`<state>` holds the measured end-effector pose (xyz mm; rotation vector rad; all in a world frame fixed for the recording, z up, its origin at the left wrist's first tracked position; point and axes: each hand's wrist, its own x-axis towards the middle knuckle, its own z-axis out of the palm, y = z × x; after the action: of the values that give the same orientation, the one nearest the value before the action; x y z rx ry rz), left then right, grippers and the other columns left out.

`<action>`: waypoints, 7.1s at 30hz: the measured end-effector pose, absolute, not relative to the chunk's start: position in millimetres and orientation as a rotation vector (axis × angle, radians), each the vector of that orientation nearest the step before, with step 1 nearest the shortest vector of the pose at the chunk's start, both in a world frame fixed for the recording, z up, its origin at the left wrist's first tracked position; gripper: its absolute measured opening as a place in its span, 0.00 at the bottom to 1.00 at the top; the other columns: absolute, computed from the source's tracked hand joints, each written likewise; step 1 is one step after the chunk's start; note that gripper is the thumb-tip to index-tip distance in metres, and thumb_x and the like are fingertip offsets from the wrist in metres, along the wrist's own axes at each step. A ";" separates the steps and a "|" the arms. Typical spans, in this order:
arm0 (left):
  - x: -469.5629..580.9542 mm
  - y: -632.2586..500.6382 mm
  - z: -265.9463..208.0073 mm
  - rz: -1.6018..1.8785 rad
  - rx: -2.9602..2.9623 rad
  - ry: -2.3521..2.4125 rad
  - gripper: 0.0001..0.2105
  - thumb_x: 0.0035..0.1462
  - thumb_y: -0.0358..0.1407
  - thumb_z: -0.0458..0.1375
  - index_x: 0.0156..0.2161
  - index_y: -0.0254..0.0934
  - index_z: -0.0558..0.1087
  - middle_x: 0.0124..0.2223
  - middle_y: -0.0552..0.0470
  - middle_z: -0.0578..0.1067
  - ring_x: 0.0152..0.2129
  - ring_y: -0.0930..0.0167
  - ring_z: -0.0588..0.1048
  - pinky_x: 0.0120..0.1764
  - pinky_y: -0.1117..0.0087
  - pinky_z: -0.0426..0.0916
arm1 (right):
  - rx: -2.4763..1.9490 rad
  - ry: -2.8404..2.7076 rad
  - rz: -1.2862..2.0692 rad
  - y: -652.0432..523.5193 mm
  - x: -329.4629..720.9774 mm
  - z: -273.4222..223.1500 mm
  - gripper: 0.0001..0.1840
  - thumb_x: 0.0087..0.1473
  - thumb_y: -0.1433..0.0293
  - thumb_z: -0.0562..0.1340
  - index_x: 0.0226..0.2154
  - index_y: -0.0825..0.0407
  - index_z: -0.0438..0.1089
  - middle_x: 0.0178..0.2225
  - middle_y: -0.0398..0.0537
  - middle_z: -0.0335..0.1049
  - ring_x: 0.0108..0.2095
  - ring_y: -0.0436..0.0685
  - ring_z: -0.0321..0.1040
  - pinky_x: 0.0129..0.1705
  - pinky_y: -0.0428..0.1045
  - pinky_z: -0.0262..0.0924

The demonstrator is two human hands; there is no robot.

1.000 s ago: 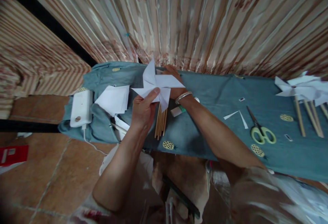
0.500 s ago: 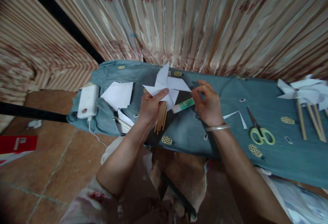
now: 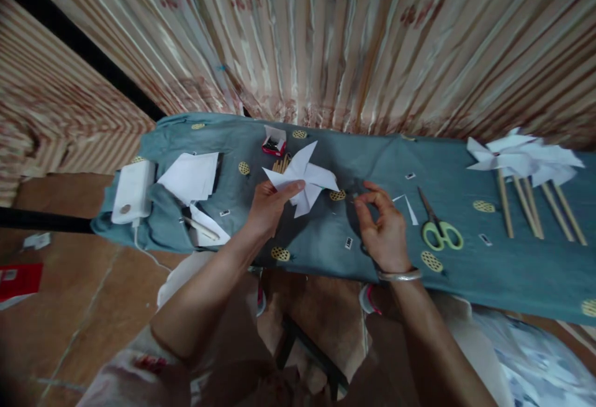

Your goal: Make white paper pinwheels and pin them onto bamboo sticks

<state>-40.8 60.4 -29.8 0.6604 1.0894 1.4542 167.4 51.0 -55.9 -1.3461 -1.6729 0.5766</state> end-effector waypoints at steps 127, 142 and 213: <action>-19.9 42.3 -38.7 1.021 0.889 0.991 0.14 0.40 0.41 0.73 0.29 0.33 0.79 0.27 0.52 0.78 0.24 0.73 0.74 0.29 0.72 0.67 | -1.256 -1.271 1.491 38.7 154.9 -13.5 0.12 0.43 0.59 0.74 0.31 0.46 0.78 0.28 0.40 0.77 0.26 0.51 0.70 0.28 0.48 0.66; -21.2 43.8 -39.7 1.055 1.044 1.007 0.18 0.43 0.47 0.70 0.25 0.32 0.76 0.24 0.54 0.74 0.23 0.75 0.70 0.28 0.73 0.63 | -1.316 -1.323 1.326 37.8 151.1 -15.1 0.11 0.44 0.61 0.73 0.30 0.47 0.77 0.26 0.39 0.75 0.24 0.49 0.66 0.26 0.46 0.61; 10.6 43.6 -16.5 1.042 1.002 1.072 0.17 0.36 0.45 0.72 0.23 0.33 0.75 0.22 0.56 0.72 0.20 0.75 0.68 0.25 0.74 0.62 | -1.113 -0.847 1.661 30.4 167.9 -20.6 0.15 0.35 0.62 0.77 0.28 0.46 0.79 0.27 0.38 0.79 0.25 0.48 0.72 0.32 0.45 0.68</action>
<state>10.6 43.6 -16.5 1.0018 1.0719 1.0424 167.9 30.4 -20.6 -1.1126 -0.8473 1.6609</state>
